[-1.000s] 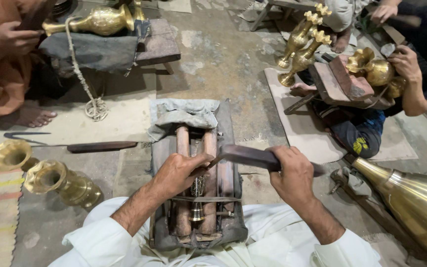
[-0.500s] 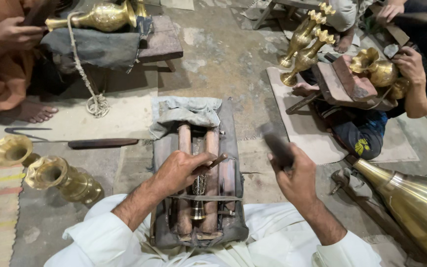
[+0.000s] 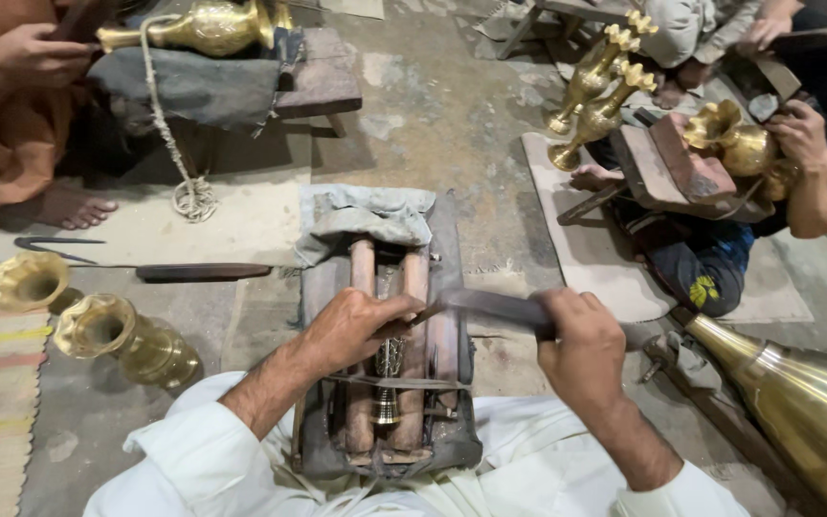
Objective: The person sits on the floor holding a small brass vase clamped in a wooden chuck, and decorates its surface by striking a chisel with a wooden mallet, repositioning the chisel repeatedly to work the pattern around the vase. Other workers perform similar brass work nearby.
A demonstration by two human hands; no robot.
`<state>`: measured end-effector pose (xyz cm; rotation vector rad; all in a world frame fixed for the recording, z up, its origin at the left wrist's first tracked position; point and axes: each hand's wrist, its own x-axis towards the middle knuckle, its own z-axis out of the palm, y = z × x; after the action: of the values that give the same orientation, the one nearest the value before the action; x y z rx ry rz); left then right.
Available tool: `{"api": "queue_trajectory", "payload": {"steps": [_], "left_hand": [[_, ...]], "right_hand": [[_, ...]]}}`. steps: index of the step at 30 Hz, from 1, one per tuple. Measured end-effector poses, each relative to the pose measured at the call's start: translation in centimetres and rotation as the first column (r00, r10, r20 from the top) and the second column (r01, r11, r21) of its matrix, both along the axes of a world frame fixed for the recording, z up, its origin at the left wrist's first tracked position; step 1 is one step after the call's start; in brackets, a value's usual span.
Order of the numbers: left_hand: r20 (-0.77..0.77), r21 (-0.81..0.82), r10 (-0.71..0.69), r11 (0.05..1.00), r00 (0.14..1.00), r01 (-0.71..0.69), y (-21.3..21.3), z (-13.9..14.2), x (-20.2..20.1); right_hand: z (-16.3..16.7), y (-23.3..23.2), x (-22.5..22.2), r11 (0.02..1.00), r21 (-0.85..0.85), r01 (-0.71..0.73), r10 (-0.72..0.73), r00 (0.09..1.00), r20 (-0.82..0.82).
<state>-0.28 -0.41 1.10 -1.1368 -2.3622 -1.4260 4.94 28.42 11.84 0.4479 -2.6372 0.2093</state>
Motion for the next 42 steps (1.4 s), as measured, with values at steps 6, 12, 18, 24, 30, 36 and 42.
{"api": "queue_trajectory", "payload": {"steps": [6,12,18,24,30,36,42], "left_hand": [[-0.010,-0.032,-0.012,0.999,1.000,0.012,-0.1,0.2,-0.2],[0.013,-0.006,-0.029,1.000,0.999,0.029,0.0,0.2,-0.3],[0.012,0.016,-0.031,0.999,0.999,0.030,0.0,0.1,-0.3],[0.086,0.017,0.052,0.998,0.995,-0.054,0.4,-0.2,-0.1],[0.124,0.119,0.014,0.993,0.992,-0.029,0.6,-0.4,0.0],[0.168,0.165,0.020,0.985,0.986,-0.048,0.7,0.0,0.0],[0.165,-0.264,0.041,0.964,0.985,0.004,2.1,1.2,-0.8]], "right_hand": [[0.1,0.1,0.1,0.997,-0.064,0.044,-0.045,0.999,-0.013],[0.1,0.2,0.5,0.992,-0.111,0.067,-0.064,0.998,0.028],[-0.1,0.3,0.6,0.987,-0.157,0.042,-0.036,0.999,0.035],[-0.1,0.4,0.1,0.979,-0.171,0.115,-0.121,0.992,-0.027],[0.4,0.4,-0.2,0.987,0.146,0.063,-0.072,0.996,0.057],[-1.2,1.2,-0.2,0.959,-0.184,0.215,-0.129,0.911,0.391],[-4.5,1.3,0.6,0.881,-0.267,0.391,-0.160,0.777,0.609]]}}
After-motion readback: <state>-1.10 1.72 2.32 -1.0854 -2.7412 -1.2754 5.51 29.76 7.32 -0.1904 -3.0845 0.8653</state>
